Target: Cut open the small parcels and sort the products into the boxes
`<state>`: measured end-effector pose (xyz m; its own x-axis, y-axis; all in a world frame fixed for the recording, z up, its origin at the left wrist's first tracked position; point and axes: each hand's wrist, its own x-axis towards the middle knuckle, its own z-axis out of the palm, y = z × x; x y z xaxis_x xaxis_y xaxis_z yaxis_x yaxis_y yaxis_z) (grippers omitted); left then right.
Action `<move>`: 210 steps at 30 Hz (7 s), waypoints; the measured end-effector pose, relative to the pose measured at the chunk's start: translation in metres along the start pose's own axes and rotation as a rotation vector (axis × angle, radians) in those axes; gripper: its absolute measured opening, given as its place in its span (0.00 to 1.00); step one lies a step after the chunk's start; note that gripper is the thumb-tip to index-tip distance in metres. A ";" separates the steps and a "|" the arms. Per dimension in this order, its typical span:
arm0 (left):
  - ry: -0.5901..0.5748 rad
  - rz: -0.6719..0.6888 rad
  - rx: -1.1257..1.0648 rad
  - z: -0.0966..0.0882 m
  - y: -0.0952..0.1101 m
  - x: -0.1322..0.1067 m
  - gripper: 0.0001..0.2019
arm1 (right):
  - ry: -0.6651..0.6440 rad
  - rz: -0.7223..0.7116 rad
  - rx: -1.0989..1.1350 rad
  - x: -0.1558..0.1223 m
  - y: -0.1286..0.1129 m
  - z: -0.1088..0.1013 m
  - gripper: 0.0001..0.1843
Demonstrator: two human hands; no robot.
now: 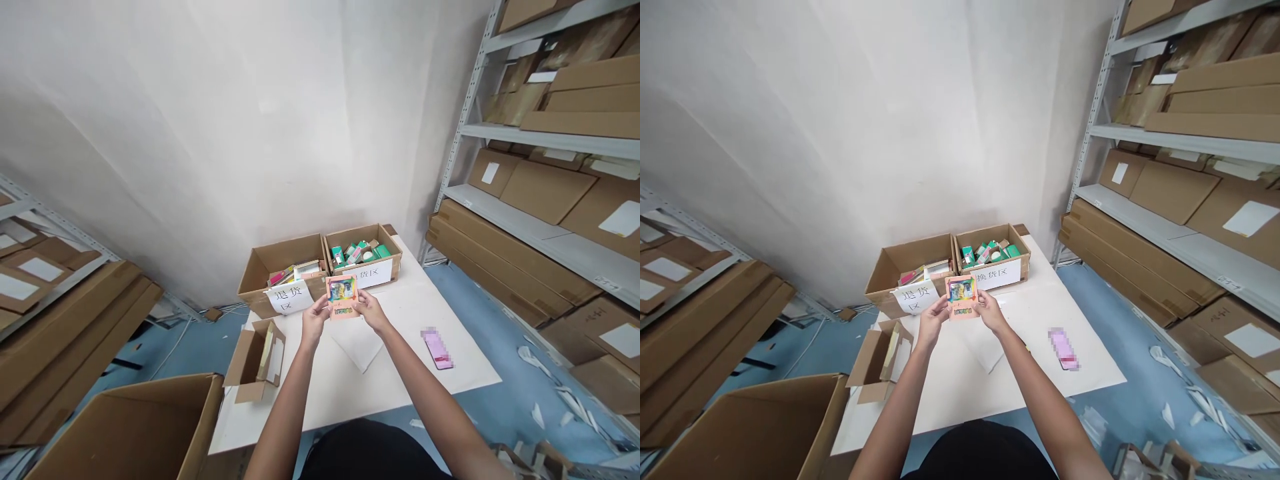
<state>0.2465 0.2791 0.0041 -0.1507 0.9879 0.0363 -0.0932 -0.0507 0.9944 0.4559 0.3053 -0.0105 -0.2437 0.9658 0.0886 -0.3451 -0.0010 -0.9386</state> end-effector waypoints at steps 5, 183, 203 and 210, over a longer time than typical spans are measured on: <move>0.054 0.089 0.169 0.017 0.004 -0.009 0.27 | -0.014 -0.062 -0.032 -0.004 -0.003 0.009 0.30; -0.768 0.571 1.048 0.199 -0.105 -0.216 0.25 | 0.729 -0.005 -1.292 -0.317 0.025 -0.169 0.33; 0.302 0.009 1.094 -0.371 -0.006 -0.325 0.26 | -0.443 -0.400 -1.140 -0.183 0.187 0.360 0.33; 0.814 -0.219 0.938 -0.498 -0.017 -0.416 0.23 | -0.807 -0.451 -1.091 -0.182 0.230 0.501 0.35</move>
<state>-0.1796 -0.2042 -0.0777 -0.8126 0.5698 0.1225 0.4905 0.5550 0.6719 -0.0327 -0.0004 -0.0752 -0.8700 0.4204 0.2575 0.2371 0.8147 -0.5292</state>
